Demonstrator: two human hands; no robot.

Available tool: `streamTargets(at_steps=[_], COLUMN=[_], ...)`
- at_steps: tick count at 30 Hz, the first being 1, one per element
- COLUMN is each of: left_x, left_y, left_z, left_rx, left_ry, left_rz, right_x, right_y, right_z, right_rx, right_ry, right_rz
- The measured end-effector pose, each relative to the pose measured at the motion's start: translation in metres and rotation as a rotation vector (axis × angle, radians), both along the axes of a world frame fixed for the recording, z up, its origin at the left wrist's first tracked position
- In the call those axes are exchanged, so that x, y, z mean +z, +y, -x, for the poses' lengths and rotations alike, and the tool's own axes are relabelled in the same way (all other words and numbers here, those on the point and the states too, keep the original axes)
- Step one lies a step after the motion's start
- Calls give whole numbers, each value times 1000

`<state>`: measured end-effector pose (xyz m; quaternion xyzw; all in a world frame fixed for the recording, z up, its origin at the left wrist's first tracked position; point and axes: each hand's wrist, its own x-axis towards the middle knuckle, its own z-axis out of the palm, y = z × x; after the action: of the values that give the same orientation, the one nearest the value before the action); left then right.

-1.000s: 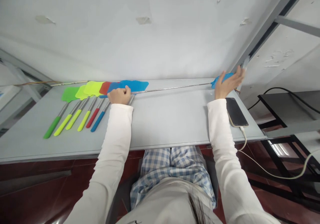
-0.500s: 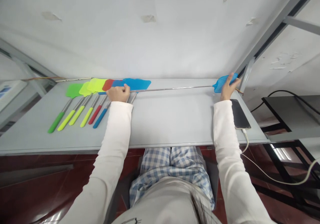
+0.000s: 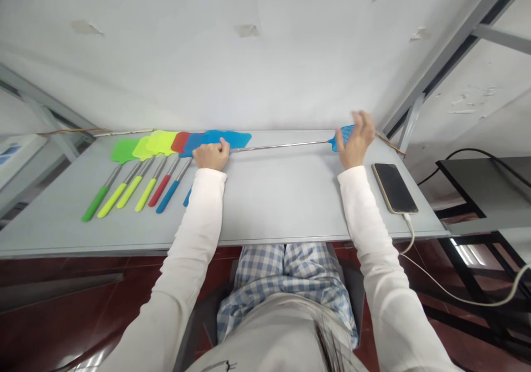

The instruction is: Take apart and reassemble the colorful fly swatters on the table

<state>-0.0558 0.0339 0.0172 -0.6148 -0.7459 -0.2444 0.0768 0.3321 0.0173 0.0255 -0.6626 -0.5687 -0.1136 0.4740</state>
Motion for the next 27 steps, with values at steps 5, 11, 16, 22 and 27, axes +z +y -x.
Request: streamTargets(at_steps=[5,11,16,22,27], left_x=[0,-1,2,5,0], left_y=[-1,1,-2,-4,-7], left_z=[1,-2,-3,4,-23], left_rx=[6,-33,0,52,-40], left_ry=[-21,-31,-41,-50,-48], left_rz=[-19,-64,-24,-51,-76], right_x=[-2,-15,-10,-1,-1], right_y=[-4,13,6,-10,-15], right_z=[3,0,12,27,52], right_rx=[150,338,310,317,383], right_ry=[-431,-647,-640,-624,-667], right_rz=[100,229,241,224,209])
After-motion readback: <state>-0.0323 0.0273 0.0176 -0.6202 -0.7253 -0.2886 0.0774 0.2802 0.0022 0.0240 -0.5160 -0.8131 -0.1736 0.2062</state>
